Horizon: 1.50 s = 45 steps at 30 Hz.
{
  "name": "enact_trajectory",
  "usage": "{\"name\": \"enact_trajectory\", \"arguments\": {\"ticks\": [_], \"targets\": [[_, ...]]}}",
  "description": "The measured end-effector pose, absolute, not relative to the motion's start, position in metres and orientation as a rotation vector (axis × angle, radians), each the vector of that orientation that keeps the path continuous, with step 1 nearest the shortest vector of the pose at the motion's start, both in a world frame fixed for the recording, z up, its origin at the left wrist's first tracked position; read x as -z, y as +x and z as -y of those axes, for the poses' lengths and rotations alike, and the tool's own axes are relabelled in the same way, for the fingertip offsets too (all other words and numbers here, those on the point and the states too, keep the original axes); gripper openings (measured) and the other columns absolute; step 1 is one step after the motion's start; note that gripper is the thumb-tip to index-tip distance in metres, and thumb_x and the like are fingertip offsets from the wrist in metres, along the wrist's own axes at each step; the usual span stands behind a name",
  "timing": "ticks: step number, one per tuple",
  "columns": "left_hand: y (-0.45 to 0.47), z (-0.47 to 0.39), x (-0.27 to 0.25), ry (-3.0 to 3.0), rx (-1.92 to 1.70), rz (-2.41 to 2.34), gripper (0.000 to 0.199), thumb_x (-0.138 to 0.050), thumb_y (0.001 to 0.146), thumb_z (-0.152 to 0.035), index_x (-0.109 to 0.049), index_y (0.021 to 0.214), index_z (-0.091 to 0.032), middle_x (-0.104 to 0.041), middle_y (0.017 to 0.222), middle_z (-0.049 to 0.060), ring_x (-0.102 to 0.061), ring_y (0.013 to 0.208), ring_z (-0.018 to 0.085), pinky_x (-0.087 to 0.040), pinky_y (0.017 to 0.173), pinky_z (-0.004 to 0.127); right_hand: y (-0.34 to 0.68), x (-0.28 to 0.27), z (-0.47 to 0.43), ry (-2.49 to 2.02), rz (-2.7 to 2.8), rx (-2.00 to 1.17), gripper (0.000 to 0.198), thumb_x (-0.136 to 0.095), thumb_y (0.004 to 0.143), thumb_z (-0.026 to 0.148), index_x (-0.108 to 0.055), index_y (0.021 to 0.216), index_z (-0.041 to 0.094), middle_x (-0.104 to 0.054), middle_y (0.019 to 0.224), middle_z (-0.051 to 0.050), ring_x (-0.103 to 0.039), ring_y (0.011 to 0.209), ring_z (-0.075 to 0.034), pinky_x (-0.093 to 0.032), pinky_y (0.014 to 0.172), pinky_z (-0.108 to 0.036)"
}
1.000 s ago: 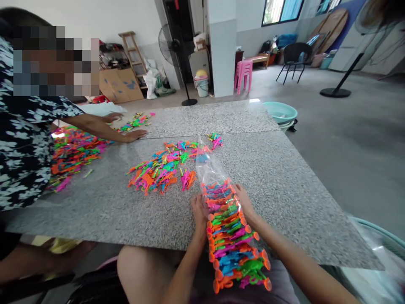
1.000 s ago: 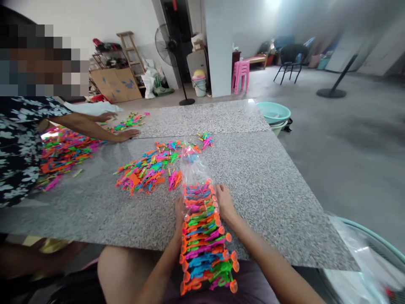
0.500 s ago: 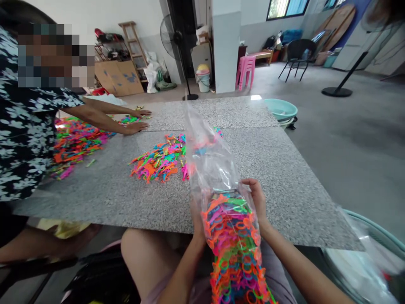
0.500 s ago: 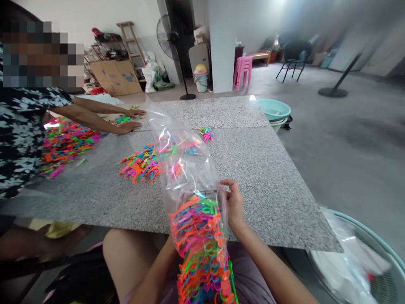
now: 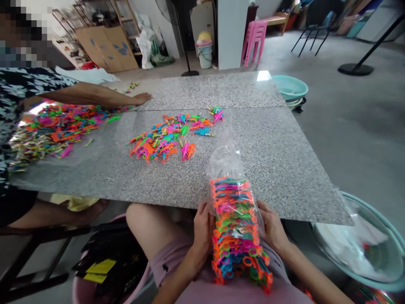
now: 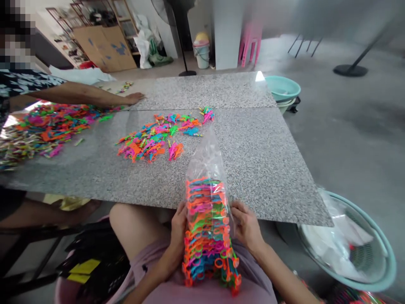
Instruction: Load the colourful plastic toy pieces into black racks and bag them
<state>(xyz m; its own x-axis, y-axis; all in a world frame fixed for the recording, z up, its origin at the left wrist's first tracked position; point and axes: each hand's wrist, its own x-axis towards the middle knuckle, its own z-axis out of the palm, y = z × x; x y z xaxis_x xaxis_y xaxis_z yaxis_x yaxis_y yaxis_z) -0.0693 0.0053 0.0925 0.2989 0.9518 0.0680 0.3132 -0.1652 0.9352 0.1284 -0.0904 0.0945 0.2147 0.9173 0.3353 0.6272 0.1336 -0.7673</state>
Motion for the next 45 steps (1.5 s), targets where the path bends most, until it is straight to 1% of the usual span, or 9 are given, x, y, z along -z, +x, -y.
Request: {"name": "enact_trajectory", "arguments": {"ticks": [5,9,14,17,25,30,34,40,45], "targets": [[-0.079,0.001,-0.090,1.954,-1.106,-1.195,0.017,-0.050,0.095,-0.027,-0.063,0.101,-0.020,-0.070,0.081,0.001,-0.065,0.065,0.013,-0.051,0.061,0.023,0.129,-0.097,0.107,-1.596,1.404,-0.035,0.017,-0.053,0.088,0.017,-0.061,0.103,0.021,-0.069,0.078,-0.003,-0.067,0.063,-0.016,-0.054,0.057,-0.024],[-0.094,0.004,-0.088,2.175,-1.238,-0.991,0.014,-0.052,0.093,-0.020,-0.064,0.101,-0.020,-0.071,0.087,0.004,-0.068,0.075,0.015,-0.054,0.068,0.024,0.140,-0.111,0.120,-1.341,1.690,0.289,0.022,-0.053,0.086,0.009,-0.062,0.103,0.020,-0.073,0.080,-0.005,-0.070,0.071,-0.019,-0.058,0.065,-0.028],[-0.116,0.020,-0.092,2.325,-1.246,-0.702,0.018,-0.047,0.095,-0.018,-0.062,0.103,-0.022,-0.068,0.097,0.007,-0.067,0.088,0.016,-0.056,0.075,0.027,0.143,-0.113,0.146,-1.265,1.918,0.286,0.014,-0.049,0.092,0.010,-0.063,0.093,0.014,-0.073,0.078,-0.008,-0.071,0.074,-0.017,-0.058,0.069,-0.028],[-0.116,0.026,-0.101,2.319,-1.211,-0.718,0.017,-0.044,0.095,-0.013,-0.058,0.101,-0.020,-0.066,0.096,0.007,-0.065,0.090,0.017,-0.055,0.076,0.028,0.139,-0.106,0.158,-1.259,1.989,0.253,0.021,-0.043,0.098,0.017,-0.063,0.089,0.015,-0.073,0.077,-0.007,-0.070,0.072,-0.016,-0.057,0.067,-0.027],[-0.100,0.006,-0.123,2.344,-1.025,-0.773,0.020,-0.040,0.099,-0.021,-0.044,0.079,-0.022,-0.052,0.071,-0.002,-0.054,0.065,0.011,-0.049,0.060,0.022,0.131,-0.113,0.149,-1.308,1.884,0.086,0.016,-0.048,0.089,0.009,-0.060,0.091,0.019,-0.068,0.069,-0.004,-0.067,0.061,-0.016,-0.056,0.059,-0.027],[-0.119,-0.003,-0.136,2.535,-0.993,-0.667,0.003,-0.052,0.095,-0.019,-0.054,0.092,-0.020,-0.063,0.083,0.002,-0.064,0.078,0.013,-0.055,0.071,0.023,0.131,-0.109,0.151,-1.317,1.874,0.050,0.019,-0.053,0.086,0.008,-0.062,0.096,0.022,-0.069,0.069,-0.002,-0.067,0.060,-0.016,-0.057,0.059,-0.027],[-0.122,0.002,-0.137,2.652,-1.101,-0.650,0.011,-0.052,0.092,-0.012,-0.058,0.099,-0.018,-0.068,0.087,0.005,-0.068,0.088,0.018,-0.058,0.082,0.029,0.133,-0.106,0.148,-1.301,1.931,0.044,0.017,-0.055,0.086,0.008,-0.061,0.096,0.020,-0.070,0.073,-0.003,-0.067,0.063,-0.016,-0.057,0.062,-0.028],[-0.127,0.026,-0.112,2.637,-1.328,-0.639,0.015,-0.046,0.092,-0.012,-0.056,0.087,-0.021,-0.065,0.074,0.003,-0.065,0.068,0.018,-0.061,0.073,0.038,0.139,-0.102,0.156,-1.255,2.044,0.198,0.013,-0.052,0.090,0.011,-0.062,0.095,0.017,-0.072,0.078,-0.007,-0.069,0.070,-0.017,-0.058,0.068,-0.029],[-0.136,0.044,-0.099,2.594,-1.370,-0.546,0.015,-0.045,0.093,-0.017,-0.056,0.084,-0.021,-0.064,0.071,0.002,-0.064,0.066,0.018,-0.061,0.068,0.035,0.136,-0.097,0.175,-1.226,2.112,0.144,0.022,-0.042,0.097,0.018,-0.064,0.098,0.019,-0.073,0.079,-0.007,-0.069,0.071,-0.018,-0.057,0.065,-0.028]]}}
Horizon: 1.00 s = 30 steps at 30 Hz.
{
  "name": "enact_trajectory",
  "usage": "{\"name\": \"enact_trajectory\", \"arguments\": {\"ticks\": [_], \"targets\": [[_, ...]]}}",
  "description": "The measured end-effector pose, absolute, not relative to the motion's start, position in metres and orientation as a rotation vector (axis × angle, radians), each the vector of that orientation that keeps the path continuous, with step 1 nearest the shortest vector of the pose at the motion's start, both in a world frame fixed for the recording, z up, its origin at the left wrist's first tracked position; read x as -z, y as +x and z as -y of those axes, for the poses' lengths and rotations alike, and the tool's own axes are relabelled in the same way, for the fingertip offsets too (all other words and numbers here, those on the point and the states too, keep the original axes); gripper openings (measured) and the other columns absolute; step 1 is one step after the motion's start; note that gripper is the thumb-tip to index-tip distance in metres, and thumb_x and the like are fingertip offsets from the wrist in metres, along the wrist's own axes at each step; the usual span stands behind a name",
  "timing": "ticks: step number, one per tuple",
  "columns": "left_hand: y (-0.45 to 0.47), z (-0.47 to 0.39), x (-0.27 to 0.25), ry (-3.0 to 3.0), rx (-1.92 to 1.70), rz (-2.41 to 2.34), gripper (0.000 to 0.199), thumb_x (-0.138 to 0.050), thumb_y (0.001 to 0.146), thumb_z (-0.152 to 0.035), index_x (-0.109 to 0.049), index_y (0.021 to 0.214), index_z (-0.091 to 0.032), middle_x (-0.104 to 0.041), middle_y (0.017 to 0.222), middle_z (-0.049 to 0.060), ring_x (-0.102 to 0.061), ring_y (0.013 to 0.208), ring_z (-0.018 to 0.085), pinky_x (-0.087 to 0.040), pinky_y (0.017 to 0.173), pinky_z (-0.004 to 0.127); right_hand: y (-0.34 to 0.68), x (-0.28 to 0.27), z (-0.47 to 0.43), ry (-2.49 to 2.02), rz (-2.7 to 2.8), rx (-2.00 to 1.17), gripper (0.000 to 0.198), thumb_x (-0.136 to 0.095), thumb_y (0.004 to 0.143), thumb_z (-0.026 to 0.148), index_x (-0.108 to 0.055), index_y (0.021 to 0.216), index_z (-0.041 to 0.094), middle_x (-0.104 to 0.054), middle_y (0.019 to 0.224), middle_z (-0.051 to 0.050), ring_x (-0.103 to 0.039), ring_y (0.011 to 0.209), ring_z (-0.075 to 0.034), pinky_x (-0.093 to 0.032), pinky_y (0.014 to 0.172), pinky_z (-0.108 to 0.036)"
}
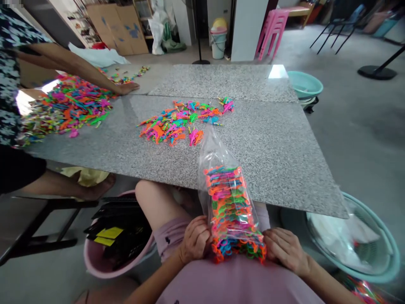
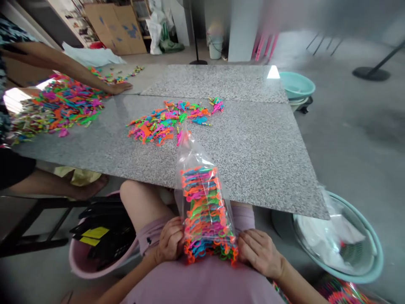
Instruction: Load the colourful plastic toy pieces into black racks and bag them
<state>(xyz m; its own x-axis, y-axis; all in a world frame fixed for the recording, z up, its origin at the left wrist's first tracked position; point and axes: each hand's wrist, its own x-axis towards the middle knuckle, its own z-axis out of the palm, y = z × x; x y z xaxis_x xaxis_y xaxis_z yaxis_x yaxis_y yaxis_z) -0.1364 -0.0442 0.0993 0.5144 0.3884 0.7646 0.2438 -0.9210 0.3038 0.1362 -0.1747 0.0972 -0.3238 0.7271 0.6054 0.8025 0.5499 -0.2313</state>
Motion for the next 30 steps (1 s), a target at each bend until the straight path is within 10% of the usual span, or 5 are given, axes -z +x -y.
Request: {"name": "enact_trajectory", "arguments": {"ticks": [8,18,30], "targets": [[-0.125,0.044,-0.128,2.527,-1.264,-0.703,0.016,-0.043,0.091,-0.013,-0.050,0.080,-0.022,-0.057,0.068,0.000,-0.057,0.063,0.015,-0.052,0.060,0.026,0.124,-0.109,0.153,-1.151,2.047,0.030,0.024,-0.040,0.098,0.023,-0.059,0.083,0.019,-0.061,0.060,-0.003,-0.056,0.052,-0.015,-0.044,0.051,-0.026],[-0.130,0.001,-0.280,2.260,-1.018,-1.186,0.029,-0.044,0.093,-0.029,-0.043,0.066,-0.020,-0.041,0.056,-0.006,-0.040,0.052,0.010,-0.031,0.050,0.023,0.134,-0.298,0.044,-1.238,1.858,-0.492,0.040,-0.045,0.094,0.030,-0.042,0.055,0.020,-0.033,0.046,0.006,-0.030,0.040,-0.005,-0.023,0.040,-0.020],[-0.206,0.015,-0.329,2.497,-1.177,-1.651,0.027,-0.044,0.095,-0.022,-0.045,0.068,-0.018,-0.043,0.057,-0.006,-0.045,0.053,0.009,-0.033,0.055,0.021,0.064,-0.328,-0.028,-0.868,2.150,-0.292,0.042,-0.047,0.098,0.030,-0.051,0.058,0.017,-0.042,0.051,0.006,-0.038,0.047,-0.004,-0.028,0.046,-0.021]]}}
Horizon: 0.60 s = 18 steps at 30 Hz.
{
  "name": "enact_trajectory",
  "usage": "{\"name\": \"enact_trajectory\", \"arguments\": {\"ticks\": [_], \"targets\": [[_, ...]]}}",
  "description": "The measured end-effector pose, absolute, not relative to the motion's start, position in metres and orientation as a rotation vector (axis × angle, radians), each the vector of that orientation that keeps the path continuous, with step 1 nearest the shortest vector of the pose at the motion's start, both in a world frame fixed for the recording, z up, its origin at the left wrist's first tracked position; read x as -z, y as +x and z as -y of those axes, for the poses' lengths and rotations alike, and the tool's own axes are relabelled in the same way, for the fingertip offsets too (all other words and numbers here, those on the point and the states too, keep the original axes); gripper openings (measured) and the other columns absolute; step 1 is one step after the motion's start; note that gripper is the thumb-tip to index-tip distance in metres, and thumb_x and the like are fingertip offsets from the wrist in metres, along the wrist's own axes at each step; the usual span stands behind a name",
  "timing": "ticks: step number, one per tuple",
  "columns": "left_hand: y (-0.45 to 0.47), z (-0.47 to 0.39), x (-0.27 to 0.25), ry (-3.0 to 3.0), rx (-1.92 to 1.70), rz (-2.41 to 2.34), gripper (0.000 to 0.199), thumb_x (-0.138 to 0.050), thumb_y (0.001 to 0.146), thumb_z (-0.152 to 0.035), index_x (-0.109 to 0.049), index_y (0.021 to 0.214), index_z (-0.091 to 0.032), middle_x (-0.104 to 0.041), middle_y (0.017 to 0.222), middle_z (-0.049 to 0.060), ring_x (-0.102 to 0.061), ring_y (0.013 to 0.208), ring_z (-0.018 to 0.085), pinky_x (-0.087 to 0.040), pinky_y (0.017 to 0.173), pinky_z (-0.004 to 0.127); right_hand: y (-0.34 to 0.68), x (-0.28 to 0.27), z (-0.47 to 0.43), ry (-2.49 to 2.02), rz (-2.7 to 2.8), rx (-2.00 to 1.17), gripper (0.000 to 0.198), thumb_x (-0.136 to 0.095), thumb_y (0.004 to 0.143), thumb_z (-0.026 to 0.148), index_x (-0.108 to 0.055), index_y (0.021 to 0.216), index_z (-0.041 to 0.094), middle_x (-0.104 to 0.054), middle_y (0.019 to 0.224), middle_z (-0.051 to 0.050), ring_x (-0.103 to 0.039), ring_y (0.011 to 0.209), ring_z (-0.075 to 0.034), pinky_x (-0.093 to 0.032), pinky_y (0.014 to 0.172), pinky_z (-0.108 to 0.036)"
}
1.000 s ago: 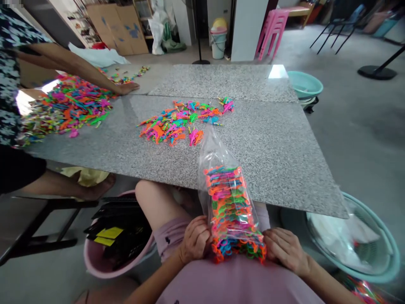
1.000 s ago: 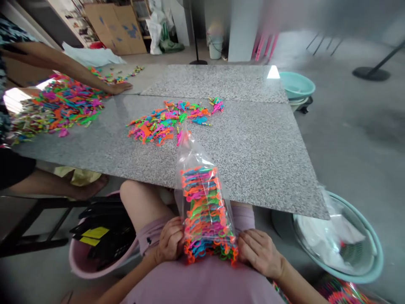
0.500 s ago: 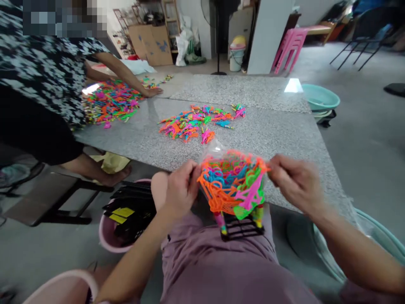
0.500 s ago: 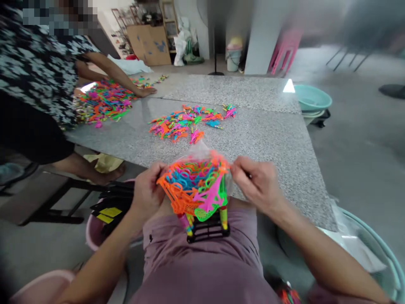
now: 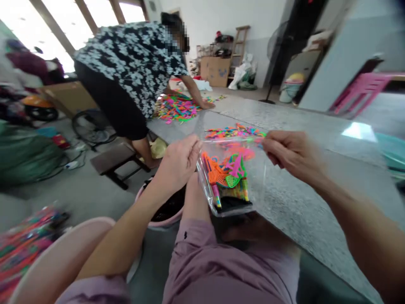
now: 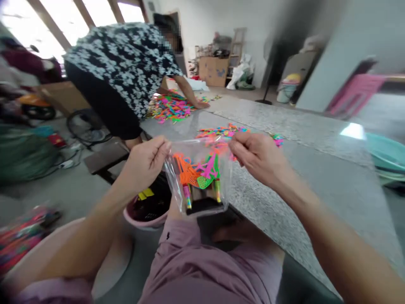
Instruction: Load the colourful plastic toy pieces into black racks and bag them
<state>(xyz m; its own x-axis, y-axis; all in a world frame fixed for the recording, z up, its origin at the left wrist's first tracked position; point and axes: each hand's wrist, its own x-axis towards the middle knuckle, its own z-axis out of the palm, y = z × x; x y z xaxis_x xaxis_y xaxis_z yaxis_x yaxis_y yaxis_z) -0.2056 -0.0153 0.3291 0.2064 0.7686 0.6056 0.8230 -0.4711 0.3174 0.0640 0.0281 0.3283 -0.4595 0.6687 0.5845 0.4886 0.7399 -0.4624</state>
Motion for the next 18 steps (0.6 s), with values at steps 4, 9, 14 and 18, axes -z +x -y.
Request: {"name": "enact_trajectory", "arguments": {"ticks": [4,9,14,18], "targets": [[-0.232,0.053,-0.355,-2.255,1.070,1.851,0.036,-0.032,0.099,-0.031,-0.057,0.084,-0.010,-0.050,0.063,-0.008,-0.063,0.062,0.006,-0.039,0.061,0.017,0.005,-0.352,-0.035,-0.675,2.291,-0.067,0.040,-0.043,0.097,0.038,-0.058,0.069,0.014,-0.052,0.072,0.004,-0.051,0.075,-0.008,-0.032,0.065,-0.029],[-0.266,0.102,-0.378,-2.204,0.800,2.411,0.035,-0.041,0.092,-0.039,-0.062,0.091,-0.012,-0.061,0.074,-0.009,-0.069,0.063,0.007,-0.043,0.057,0.017,-0.095,-0.359,-0.022,-0.336,2.395,-0.094,0.046,-0.032,0.094,0.046,-0.054,0.069,0.014,-0.049,0.070,0.008,-0.055,0.076,-0.009,-0.023,0.063,-0.033],[-0.290,0.178,-0.357,-1.874,0.889,2.579,0.015,-0.056,0.090,-0.024,-0.069,0.089,-0.017,-0.057,0.057,-0.010,-0.065,0.058,0.008,-0.044,0.055,0.016,-0.171,-0.324,0.019,0.230,2.419,-0.404,0.044,-0.036,0.098,0.036,-0.057,0.067,0.013,-0.052,0.071,0.004,-0.053,0.070,-0.006,-0.028,0.061,-0.025],[-0.300,0.251,-0.308,-1.662,0.786,2.643,0.015,-0.057,0.089,-0.020,-0.071,0.082,-0.018,-0.057,0.053,-0.006,-0.060,0.055,0.010,-0.042,0.057,0.018,-0.217,-0.272,0.069,0.506,2.426,-0.916,0.033,-0.046,0.098,0.029,-0.060,0.072,0.014,-0.055,0.071,0.002,-0.053,0.067,-0.008,-0.037,0.062,-0.022]]}}
